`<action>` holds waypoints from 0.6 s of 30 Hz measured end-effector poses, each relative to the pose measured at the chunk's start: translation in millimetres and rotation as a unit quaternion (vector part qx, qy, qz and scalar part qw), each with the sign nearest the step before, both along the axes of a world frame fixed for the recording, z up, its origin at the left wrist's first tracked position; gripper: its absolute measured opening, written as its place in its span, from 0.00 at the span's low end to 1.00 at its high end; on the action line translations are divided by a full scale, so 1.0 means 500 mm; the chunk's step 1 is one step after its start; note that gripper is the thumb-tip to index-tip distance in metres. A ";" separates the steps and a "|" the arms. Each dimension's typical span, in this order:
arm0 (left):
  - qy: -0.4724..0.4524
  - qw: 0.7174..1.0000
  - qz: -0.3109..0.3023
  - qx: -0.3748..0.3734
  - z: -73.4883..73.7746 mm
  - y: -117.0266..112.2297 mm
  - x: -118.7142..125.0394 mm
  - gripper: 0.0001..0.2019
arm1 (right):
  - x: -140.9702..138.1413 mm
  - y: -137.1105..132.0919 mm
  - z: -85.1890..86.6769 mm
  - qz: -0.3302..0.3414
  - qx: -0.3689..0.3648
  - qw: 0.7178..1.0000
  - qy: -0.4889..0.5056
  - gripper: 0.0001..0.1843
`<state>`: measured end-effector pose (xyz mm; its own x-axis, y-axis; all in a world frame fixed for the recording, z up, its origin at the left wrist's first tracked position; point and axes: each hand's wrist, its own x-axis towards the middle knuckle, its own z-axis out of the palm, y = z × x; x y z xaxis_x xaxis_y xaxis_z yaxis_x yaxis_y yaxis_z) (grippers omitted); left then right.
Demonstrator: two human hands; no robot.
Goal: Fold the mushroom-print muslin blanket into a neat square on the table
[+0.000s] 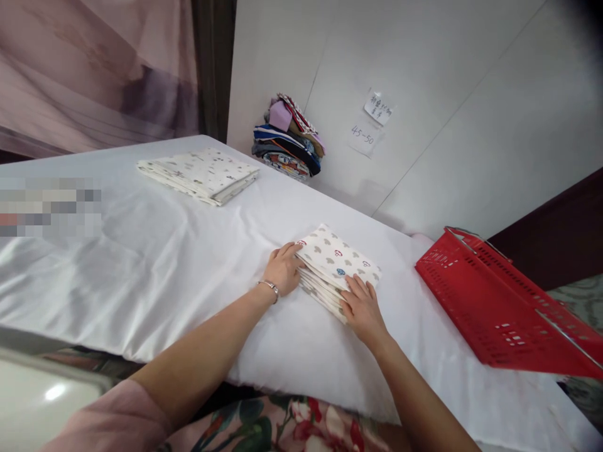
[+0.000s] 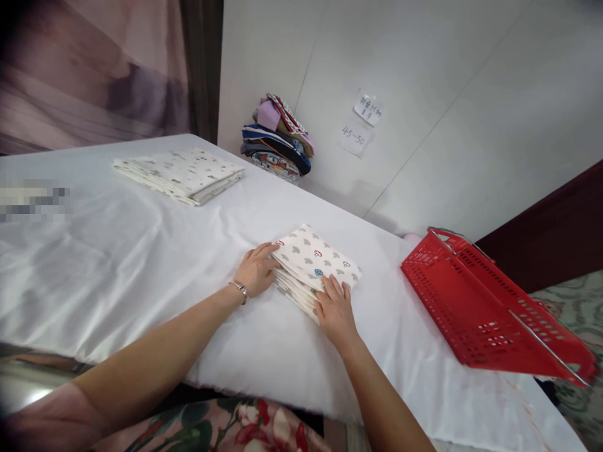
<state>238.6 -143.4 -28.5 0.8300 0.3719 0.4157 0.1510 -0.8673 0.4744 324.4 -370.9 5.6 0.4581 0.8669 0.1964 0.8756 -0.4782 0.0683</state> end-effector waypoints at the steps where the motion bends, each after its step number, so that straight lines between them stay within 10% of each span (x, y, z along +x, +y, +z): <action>1: -0.001 1.000 -0.001 -0.001 0.000 0.000 0.000 0.16 | -0.001 -0.003 -0.002 -0.001 0.004 1.000 0.002 0.12; 18: -0.010 1.000 -0.003 -0.015 -0.007 0.002 0.003 0.16 | -0.007 -0.014 -0.022 0.022 0.046 0.998 0.022 0.14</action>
